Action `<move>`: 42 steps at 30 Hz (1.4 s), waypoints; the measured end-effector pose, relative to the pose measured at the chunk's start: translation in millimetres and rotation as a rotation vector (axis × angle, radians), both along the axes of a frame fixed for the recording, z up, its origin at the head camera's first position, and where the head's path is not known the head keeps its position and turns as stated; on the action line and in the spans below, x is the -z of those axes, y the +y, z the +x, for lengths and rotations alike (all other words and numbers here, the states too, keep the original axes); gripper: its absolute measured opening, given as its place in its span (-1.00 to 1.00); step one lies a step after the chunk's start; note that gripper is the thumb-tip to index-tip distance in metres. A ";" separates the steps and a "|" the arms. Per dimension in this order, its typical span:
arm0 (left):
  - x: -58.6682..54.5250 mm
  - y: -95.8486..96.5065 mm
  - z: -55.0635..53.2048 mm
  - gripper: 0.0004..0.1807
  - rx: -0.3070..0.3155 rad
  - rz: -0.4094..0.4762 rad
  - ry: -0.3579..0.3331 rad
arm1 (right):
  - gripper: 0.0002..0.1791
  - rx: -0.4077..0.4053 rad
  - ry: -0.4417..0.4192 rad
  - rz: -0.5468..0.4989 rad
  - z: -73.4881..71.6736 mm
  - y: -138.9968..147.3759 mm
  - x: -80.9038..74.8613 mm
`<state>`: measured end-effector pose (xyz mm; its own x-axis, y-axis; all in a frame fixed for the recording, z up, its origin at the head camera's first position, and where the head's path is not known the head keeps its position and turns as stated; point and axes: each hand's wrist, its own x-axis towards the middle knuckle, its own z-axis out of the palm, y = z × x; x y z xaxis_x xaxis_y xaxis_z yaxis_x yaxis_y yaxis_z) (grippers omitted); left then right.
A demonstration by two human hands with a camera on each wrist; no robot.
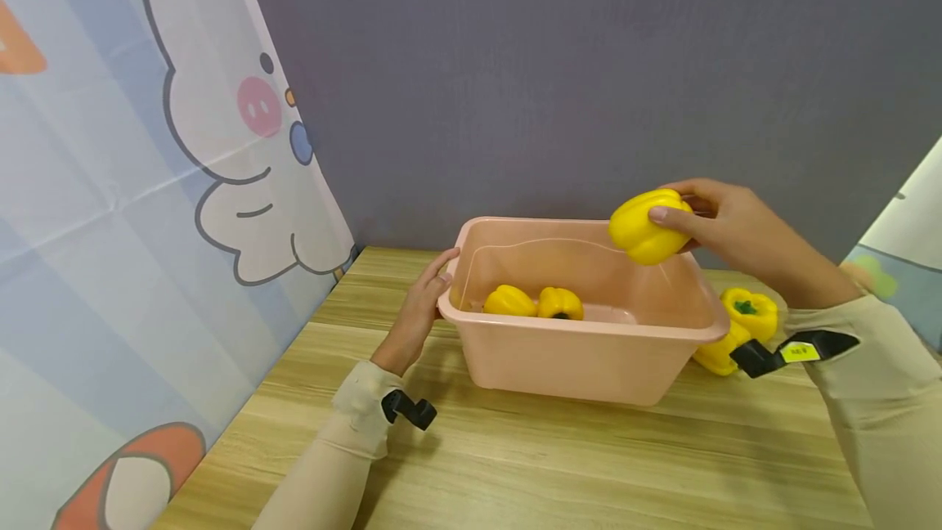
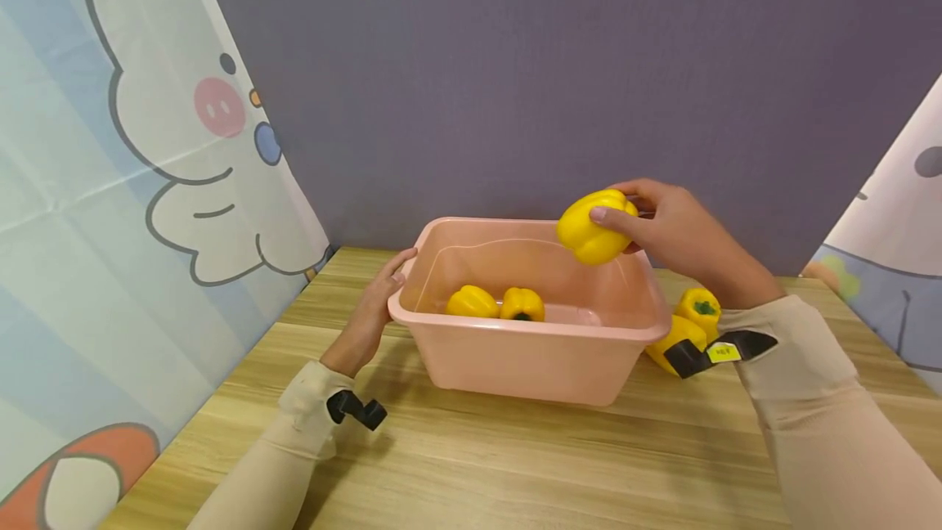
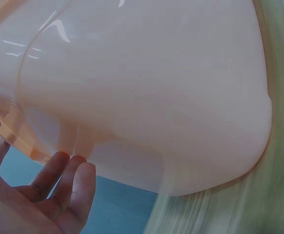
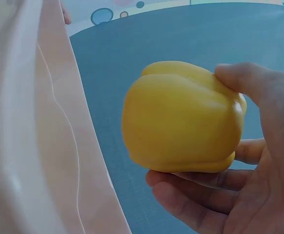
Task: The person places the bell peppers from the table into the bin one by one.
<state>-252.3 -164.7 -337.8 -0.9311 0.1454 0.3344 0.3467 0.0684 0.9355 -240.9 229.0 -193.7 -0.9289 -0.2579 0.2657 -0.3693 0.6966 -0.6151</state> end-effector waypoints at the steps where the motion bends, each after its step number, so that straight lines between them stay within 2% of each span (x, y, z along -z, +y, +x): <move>1: -0.1 0.1 -0.2 -0.40 0.003 0.002 0.001 | -0.33 -0.008 -0.007 0.010 -2.3 -1.3 -0.8; 11: -0.4 2.7 -2.7 -0.40 0.010 0.022 -0.001 | -0.29 -0.060 -0.048 0.082 -21.6 -9.2 -6.5; 16: -0.8 5.1 -3.4 -0.40 -0.003 0.018 -0.002 | -0.32 -0.090 -0.084 0.065 -29.1 -9.6 -7.1; 23: -0.6 7.7 -5.7 -0.39 -0.011 0.015 -0.010 | -0.22 -0.106 -0.158 0.082 -42.5 -9.9 -9.1; 27: -1.7 9.7 -6.5 -0.39 -0.011 0.021 -0.001 | -0.19 -0.113 -0.169 0.116 -51.1 -10.5 -10.2; 34: -1.5 12.3 -8.5 -0.40 -0.032 0.020 -0.009 | -0.21 -0.148 -0.165 0.179 -59.0 -16.3 -11.2; 42: -1.6 14.0 -9.5 -0.39 -0.053 0.016 -0.019 | -0.19 -0.187 -0.214 0.216 -67.2 -19.6 -10.1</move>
